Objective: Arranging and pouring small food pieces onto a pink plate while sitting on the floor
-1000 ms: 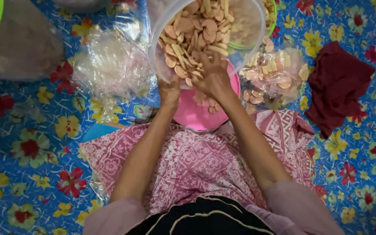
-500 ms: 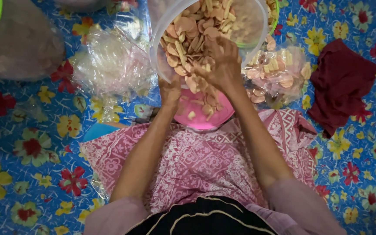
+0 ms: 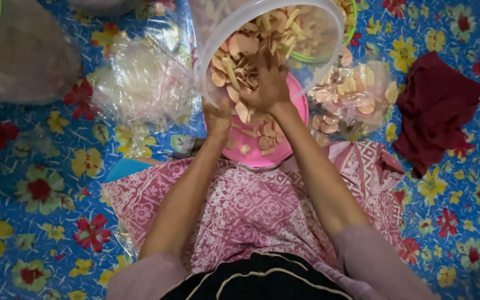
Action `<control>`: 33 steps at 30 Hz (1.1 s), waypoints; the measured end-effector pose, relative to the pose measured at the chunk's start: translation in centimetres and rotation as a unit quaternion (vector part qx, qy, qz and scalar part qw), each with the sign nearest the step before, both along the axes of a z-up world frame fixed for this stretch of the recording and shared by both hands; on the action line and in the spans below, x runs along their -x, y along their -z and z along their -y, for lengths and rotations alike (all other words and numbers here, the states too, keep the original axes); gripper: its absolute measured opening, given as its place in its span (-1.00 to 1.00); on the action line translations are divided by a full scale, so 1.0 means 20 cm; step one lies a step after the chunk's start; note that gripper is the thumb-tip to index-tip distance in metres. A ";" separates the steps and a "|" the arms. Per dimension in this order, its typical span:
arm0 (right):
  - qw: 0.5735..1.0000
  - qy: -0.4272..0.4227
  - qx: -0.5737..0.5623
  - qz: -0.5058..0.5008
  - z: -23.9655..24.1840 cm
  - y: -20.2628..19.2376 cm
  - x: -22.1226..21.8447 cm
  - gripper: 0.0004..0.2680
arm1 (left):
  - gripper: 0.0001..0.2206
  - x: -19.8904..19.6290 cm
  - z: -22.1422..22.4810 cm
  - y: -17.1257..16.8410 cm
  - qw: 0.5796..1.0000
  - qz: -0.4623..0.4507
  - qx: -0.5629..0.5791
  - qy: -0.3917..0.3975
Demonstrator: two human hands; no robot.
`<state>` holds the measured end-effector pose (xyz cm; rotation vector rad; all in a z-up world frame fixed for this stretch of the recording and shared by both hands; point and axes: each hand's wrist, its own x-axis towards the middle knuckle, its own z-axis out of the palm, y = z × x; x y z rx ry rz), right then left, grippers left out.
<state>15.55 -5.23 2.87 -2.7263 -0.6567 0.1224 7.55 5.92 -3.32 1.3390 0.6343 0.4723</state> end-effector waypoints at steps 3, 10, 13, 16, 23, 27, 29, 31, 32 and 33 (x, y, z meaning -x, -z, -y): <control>0.995 0.032 -0.036 -0.090 -0.01 -0.09 0.06 -0.67 | -0.48 -0.03 -0.03 0.13 0.991 0.088 -0.100 0.028; 0.998 0.013 -0.004 -0.067 0.10 -0.08 0.24 -0.68 | -0.63 -0.02 -0.01 0.32 0.997 0.004 -0.069 0.024; 0.998 0.018 -0.038 -0.048 0.14 -0.05 0.30 -0.70 | -0.64 -0.04 -0.02 0.23 0.997 0.038 -0.068 0.013; 0.997 -0.003 -0.075 0.006 0.19 -0.01 0.36 -0.75 | -0.64 -0.05 -0.01 0.30 0.994 0.051 -0.091 0.014; 0.977 -0.073 -0.189 0.060 0.26 -0.04 0.56 -0.70 | -0.63 -0.10 -0.08 0.60 0.997 0.025 -0.068 0.010; 0.970 -0.041 -0.240 -0.014 0.36 0.09 0.66 -0.74 | -0.63 -0.08 -0.07 0.07 0.999 -0.002 0.045 -0.002; 0.966 -0.014 -0.257 -0.031 0.44 0.17 0.67 -0.76 | -0.66 -0.12 -0.07 -0.05 0.996 0.012 0.084 -0.020; 0.961 0.013 -0.273 -0.046 0.47 0.14 0.69 -0.78 | -0.69 -0.14 -0.08 -0.33 0.991 0.027 0.123 -0.036; 0.961 0.061 -0.255 -0.083 0.47 0.07 0.69 -0.83 | -0.68 -0.13 -0.08 -0.56 0.980 -0.048 0.192 -0.016; 0.958 0.108 -0.236 -0.120 0.47 0.00 0.70 -0.87 | -0.67 -0.13 -0.08 -0.78 0.958 -0.122 0.259 0.005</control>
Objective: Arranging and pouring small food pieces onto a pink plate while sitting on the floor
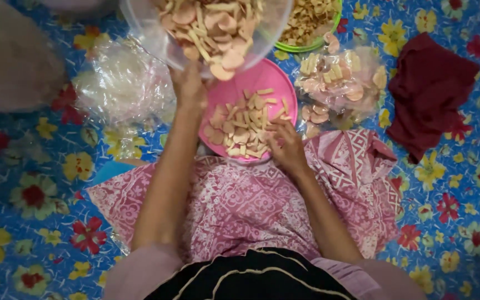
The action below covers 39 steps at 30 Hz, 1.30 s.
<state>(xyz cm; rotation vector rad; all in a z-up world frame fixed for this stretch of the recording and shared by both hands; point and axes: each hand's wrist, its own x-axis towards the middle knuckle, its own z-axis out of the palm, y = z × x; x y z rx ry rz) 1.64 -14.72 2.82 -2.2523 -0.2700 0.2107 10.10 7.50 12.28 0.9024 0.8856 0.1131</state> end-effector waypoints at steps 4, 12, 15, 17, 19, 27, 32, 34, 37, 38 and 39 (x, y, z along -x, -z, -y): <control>0.993 0.036 -0.064 0.087 0.08 0.12 -0.02 -0.94 | -0.49 -0.15 -0.06 0.01 0.997 0.008 -0.068 0.020; 0.991 0.075 -0.102 0.042 0.08 0.14 -0.04 -0.92 | -0.10 -0.43 -0.19 0.11 0.997 0.031 -0.063 0.034; 0.984 0.102 -0.148 0.015 0.10 0.17 -0.04 -0.88 | -0.20 -0.43 -0.26 0.21 0.996 0.035 -0.046 0.069; 0.981 0.116 -0.156 0.009 0.08 0.12 -0.03 -0.87 | -0.29 -0.45 -0.32 0.32 0.994 0.042 -0.029 0.102; 0.978 0.130 -0.165 0.004 0.08 0.11 -0.02 -0.86 | -0.37 -0.45 -0.43 0.49 0.990 0.048 -0.013 0.134; 0.989 0.126 -0.042 0.067 0.11 0.18 -0.09 -0.84 | -0.77 0.04 -0.28 0.37 0.931 0.106 -0.238 0.254; 0.986 0.068 0.127 0.089 0.12 0.38 -0.23 -0.85 | -0.75 0.41 -0.12 0.41 0.836 0.052 -0.396 0.376; 0.976 0.054 0.195 0.086 0.10 0.42 -0.28 -0.83 | -0.72 0.47 -0.09 0.51 0.809 0.025 -0.419 0.411; 0.969 0.052 0.235 0.053 0.06 0.40 -0.32 -0.82 | -0.66 0.49 -0.07 0.71 0.672 -0.032 -0.540 0.505; 0.967 0.059 0.243 0.049 0.06 0.41 -0.33 -0.84 | -0.66 0.47 -0.06 0.74 0.652 -0.023 -0.556 0.515; 0.965 0.067 0.250 0.046 0.05 0.42 -0.34 -0.85 | -0.67 0.45 -0.05 0.77 0.630 -0.014 -0.572 0.525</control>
